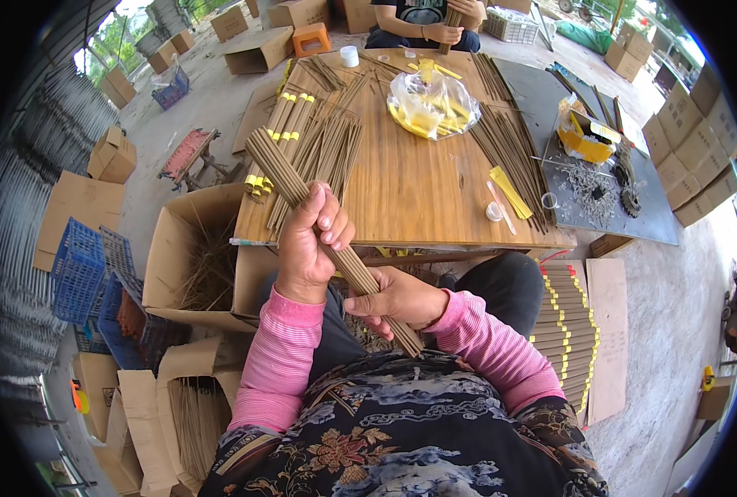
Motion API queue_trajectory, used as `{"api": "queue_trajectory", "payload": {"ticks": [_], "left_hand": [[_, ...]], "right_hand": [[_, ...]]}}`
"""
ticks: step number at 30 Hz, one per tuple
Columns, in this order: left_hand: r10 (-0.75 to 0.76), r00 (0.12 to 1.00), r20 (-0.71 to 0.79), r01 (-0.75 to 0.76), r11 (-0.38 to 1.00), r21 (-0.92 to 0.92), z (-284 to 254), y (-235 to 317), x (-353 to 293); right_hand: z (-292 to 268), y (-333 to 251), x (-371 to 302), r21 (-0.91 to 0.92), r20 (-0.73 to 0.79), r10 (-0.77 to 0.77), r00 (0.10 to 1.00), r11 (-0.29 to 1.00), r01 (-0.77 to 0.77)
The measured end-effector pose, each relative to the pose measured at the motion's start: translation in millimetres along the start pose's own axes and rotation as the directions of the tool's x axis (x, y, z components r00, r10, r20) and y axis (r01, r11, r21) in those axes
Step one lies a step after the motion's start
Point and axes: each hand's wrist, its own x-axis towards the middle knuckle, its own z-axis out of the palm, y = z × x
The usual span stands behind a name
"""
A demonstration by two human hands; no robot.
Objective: The person gathers thin wooden sticks from a cardboard box, aligns them into bundles, and secures each bundle with a yellow rubber band. The person places the finished bundles on the table and repeats the process.
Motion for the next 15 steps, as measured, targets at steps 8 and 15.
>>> {"api": "queue_trajectory", "payload": {"ticks": [8,15], "left_hand": [[0.056,0.992,-0.111,-0.043,0.993,0.112,3,-6,-4],[0.173,0.909,-0.380,-0.072,0.961,0.266,15,-16,-2]], "right_hand": [[3,9,4,-0.337,-0.278,-0.134,0.951,0.941,0.034],[-4,30,14,-0.743,-0.370,-0.485,0.792,0.666,0.061]]}}
